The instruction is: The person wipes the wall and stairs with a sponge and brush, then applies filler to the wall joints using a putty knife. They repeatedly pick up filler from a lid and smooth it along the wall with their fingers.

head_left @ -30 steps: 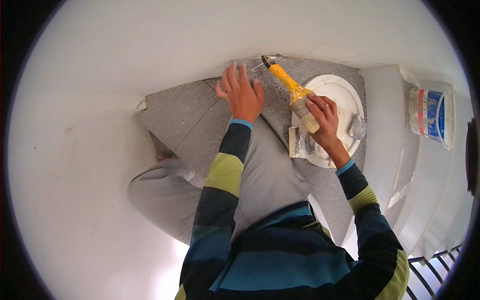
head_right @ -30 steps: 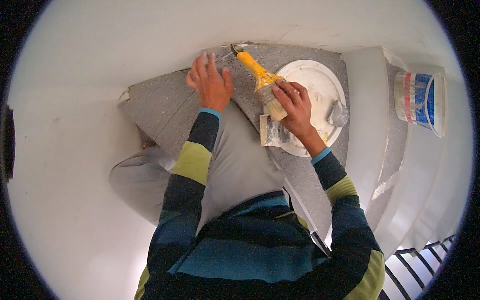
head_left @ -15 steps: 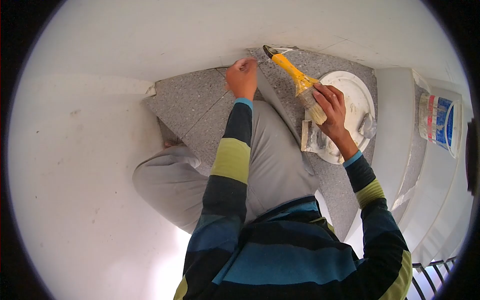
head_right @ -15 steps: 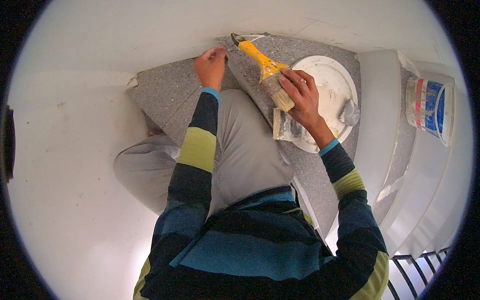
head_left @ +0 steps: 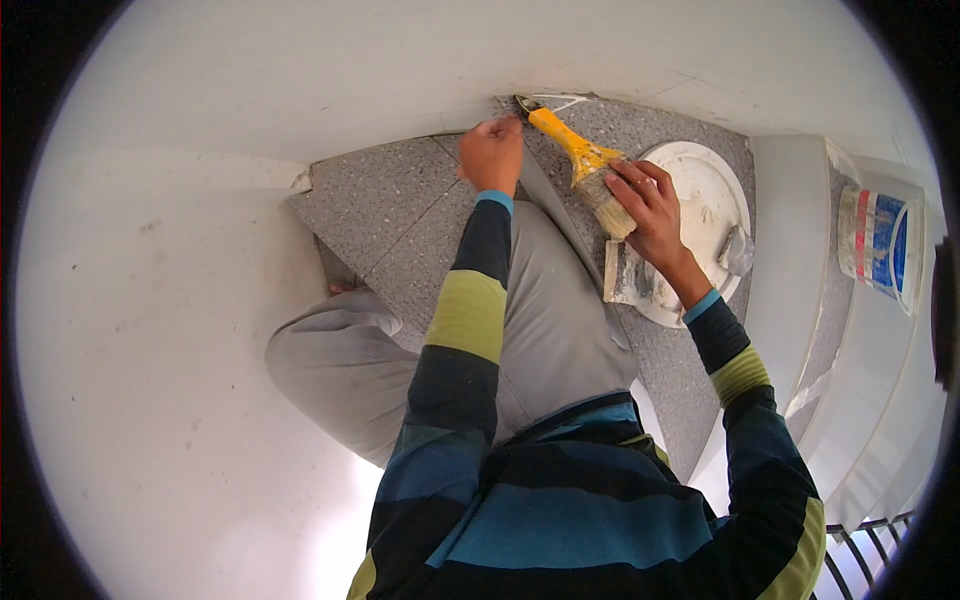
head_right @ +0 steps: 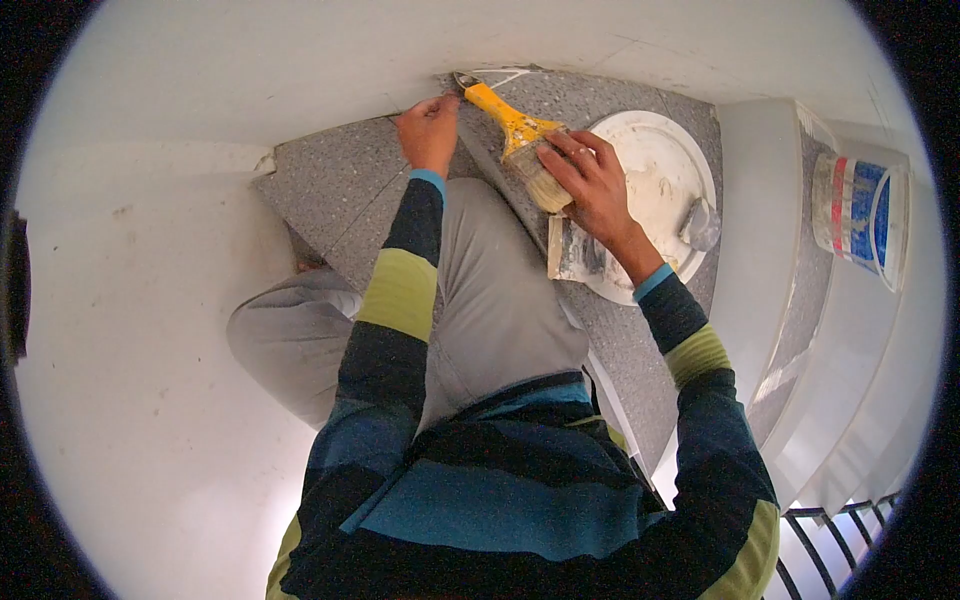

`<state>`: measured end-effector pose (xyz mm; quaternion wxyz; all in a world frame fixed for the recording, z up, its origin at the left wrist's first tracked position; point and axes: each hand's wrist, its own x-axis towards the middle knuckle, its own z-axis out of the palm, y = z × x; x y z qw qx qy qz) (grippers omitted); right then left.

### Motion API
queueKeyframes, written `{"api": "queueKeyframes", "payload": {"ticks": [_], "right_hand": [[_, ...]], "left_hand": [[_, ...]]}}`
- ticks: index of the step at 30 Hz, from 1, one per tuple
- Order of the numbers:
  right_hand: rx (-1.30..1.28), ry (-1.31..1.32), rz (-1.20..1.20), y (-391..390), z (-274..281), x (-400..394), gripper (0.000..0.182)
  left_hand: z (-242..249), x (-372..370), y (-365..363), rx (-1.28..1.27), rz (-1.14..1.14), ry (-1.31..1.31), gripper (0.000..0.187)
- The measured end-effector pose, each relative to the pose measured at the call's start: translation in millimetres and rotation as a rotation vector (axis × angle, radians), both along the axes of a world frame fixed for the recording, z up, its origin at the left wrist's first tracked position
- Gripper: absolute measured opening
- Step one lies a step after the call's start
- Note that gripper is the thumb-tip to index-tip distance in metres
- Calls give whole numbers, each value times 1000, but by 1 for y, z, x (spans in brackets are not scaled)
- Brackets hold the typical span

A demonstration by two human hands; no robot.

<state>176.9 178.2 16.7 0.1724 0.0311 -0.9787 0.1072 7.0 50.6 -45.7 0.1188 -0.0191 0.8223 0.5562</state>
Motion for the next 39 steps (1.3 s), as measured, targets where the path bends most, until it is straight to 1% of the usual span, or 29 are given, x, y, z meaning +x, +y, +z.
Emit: {"api": "queueKeyframes", "payload": {"ticks": [2, 3, 10, 13, 15, 17, 22, 25, 27, 30, 32, 34, 37, 39], "right_hand": [[7, 29, 2, 0, 0, -3, 65], [13, 57, 1, 0, 1, -3, 66], [29, 13, 21, 1, 8, -5, 64], [63, 41, 56, 6, 6, -11, 62], [92, 4, 82, 9, 9, -12, 60], [90, 23, 78, 9, 10, -13, 59], [87, 32, 108, 15, 11, -16, 57], [124, -14, 112, 17, 11, -15, 57], [160, 51, 142, 20, 10, -16, 58], [117, 46, 147, 19, 11, -17, 57], [120, 30, 137, 20, 10, -17, 57], [118, 11, 124, 19, 10, -14, 56], [124, 51, 128, 18, 11, -13, 56], [99, 12, 124, 18, 11, -12, 56]], "left_hand": [[-4, 0, 1, 34, 12, -20, 25], [-6, -1, 1, 33, 13, -21, 25], [-7, 1, 3, -13, 2, 22, 25], [-8, 0, 3, -4, -2, 28, 25], [-6, 3, 2, 1, -9, 41, 25], [-7, 1, 2, -3, -15, 61, 27], [-2, 6, 4, -44, -1, 75, 25], [-4, 7, 4, -42, 7, 82, 24], [-7, 4, 5, -28, 16, 90, 24], [-6, 7, 4, -36, -6, 88, 24], [-7, 7, 4, 14, 5, 91, 21], [-7, 9, 4, 5, 1, 89, 22], [-7, 8, 6, -14, 20, 100, 23], [-11, 8, 7, -26, 29, 106, 23]]}}
